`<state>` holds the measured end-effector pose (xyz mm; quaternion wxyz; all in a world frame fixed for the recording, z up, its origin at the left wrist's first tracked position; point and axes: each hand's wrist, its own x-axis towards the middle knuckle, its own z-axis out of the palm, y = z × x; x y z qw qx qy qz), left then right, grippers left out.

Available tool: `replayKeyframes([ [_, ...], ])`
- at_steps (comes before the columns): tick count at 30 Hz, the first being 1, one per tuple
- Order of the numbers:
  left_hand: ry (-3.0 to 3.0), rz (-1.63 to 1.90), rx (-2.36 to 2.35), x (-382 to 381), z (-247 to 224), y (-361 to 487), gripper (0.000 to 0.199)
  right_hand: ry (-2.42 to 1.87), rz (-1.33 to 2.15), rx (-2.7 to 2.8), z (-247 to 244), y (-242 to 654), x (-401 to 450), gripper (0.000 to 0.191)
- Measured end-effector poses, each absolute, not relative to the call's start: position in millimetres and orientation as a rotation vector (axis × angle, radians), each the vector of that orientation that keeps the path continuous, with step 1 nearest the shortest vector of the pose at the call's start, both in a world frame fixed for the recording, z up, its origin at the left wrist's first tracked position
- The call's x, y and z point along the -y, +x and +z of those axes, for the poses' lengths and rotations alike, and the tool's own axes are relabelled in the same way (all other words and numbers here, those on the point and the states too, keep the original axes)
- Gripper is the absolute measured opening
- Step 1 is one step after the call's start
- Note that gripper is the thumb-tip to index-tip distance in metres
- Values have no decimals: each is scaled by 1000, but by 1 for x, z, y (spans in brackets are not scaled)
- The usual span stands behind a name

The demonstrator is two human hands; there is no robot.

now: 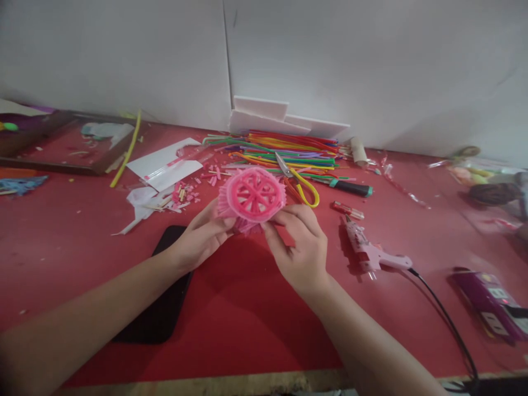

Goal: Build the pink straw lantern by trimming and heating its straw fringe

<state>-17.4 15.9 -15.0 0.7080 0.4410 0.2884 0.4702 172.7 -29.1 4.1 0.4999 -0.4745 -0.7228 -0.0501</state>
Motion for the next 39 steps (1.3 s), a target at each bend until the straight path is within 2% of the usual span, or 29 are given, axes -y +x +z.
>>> replayKeyframes([
  [5, 811, 967, -723, -19, -18, -17, 47, -1277, 143, 1600, 6, 170, 28, 5],
  [7, 794, 958, -726, -18, -18, -17, 55, -1313, 252, 1531, 4, 172, 26, 4],
  [11, 934, 891, -801, -15, -19, -18, 85, -1343, 477, 1447, -3, 179, 19, 9],
  [17, 1038, 830, -838, -15, -23, -24, 85, -1209, 806, 1273, -21, 193, 0, 19],
  [24, 952, 868, -804, -15, -19, -26, 73, -1130, 756, 1305, -31, 193, -10, 28],
  [29, 1031, 871, -756, -14, -18, -27, 90, -1114, 603, 1425, -25, 185, -3, 18],
  [35, 1059, 910, -766, -13, -20, -26, 72, -1071, 426, 1540, -19, 174, 9, 6],
  [39, 1097, 952, -764, -12, -19, -25, 75, -1026, 241, 1616, -18, 169, 15, 2],
])
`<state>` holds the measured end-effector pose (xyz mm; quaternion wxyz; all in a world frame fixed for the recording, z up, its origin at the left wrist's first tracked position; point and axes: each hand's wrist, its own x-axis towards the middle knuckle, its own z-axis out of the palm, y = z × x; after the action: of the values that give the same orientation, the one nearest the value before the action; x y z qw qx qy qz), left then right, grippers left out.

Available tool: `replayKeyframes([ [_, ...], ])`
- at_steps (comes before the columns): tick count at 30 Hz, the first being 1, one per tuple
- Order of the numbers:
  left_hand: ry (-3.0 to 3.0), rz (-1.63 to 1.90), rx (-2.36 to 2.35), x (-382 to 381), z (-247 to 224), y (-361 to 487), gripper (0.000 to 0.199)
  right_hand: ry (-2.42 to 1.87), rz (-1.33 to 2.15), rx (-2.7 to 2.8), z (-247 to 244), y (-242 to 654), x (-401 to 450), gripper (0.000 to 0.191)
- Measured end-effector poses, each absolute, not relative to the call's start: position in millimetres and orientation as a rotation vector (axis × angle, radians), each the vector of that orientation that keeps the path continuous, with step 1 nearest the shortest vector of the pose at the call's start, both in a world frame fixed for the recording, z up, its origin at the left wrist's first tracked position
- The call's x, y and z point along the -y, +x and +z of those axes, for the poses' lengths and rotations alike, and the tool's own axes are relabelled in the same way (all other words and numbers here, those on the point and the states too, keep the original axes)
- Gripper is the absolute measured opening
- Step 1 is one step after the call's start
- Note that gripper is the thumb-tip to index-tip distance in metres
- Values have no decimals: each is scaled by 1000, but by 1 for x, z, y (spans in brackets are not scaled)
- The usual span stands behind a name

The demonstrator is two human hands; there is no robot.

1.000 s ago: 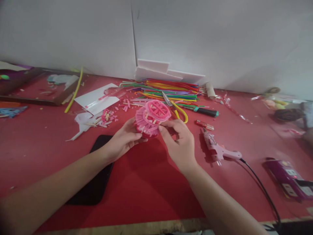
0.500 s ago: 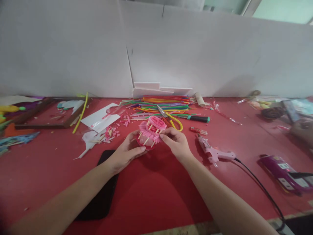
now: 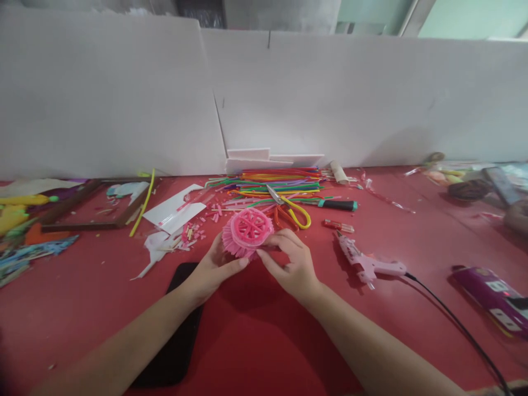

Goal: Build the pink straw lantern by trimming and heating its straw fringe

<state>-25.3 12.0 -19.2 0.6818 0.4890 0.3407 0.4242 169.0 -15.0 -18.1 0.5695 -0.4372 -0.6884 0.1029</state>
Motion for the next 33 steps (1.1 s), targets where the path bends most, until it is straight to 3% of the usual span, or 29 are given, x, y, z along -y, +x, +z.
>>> replayKeyframes([
  [8, 1075, 1016, -791, -12, -18, -24, 72, -934, 162, 1652, -17, 169, 18, 11],
  [15, 838, 1054, -837, -16, -19, -22, 71, -788, 533, 1368, -28, 178, 21, 37],
  [22, 780, 995, -819, -14, -15, -24, 69, -969, 488, 1273, -34, 180, 11, 15],
  [28, 808, 946, -809, -14, -15, -22, 57, -1000, 589, 1309, -36, 178, 10, 26],
  [33, 805, 927, -882, -18, -30, -25, 52, -1026, 817, 1004, -39, 179, 4, 34],
])
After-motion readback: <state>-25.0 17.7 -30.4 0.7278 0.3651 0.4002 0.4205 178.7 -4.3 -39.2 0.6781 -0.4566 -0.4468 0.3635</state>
